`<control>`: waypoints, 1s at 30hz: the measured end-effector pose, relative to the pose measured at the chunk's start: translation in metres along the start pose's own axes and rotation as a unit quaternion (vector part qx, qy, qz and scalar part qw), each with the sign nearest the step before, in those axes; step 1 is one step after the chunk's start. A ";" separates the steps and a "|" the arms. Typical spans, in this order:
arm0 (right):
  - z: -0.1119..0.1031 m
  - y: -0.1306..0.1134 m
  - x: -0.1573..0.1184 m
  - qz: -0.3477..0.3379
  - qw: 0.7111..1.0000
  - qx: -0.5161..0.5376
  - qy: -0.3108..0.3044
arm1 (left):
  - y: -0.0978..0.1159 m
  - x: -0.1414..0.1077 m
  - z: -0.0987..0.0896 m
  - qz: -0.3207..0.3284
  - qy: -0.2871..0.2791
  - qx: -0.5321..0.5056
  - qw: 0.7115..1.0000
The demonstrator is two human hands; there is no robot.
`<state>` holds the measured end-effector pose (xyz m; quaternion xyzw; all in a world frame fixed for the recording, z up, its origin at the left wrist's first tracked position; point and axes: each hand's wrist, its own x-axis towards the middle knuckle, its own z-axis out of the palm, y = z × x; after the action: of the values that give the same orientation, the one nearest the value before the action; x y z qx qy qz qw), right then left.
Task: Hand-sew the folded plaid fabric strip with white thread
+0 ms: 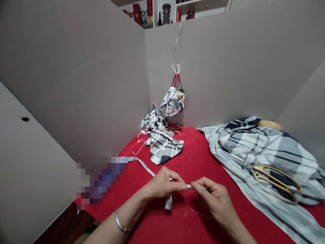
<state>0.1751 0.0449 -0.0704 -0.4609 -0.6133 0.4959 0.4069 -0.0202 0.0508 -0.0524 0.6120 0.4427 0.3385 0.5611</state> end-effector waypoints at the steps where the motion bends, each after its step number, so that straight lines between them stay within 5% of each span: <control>1: 0.000 0.001 0.000 -0.002 1.000 -0.006 -0.002 | 0.000 -0.001 0.000 -0.005 0.001 -0.001 1.000; 30: 0.020 0.000 0.003 -0.010 0.999 -0.006 0.046 | -0.010 -0.007 -0.006 -0.013 0.018 0.079 0.997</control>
<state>0.1554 0.0428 -0.0737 -0.4798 -0.6011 0.4666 0.4368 -0.0294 0.0468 -0.0612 0.6426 0.4860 0.3057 0.5074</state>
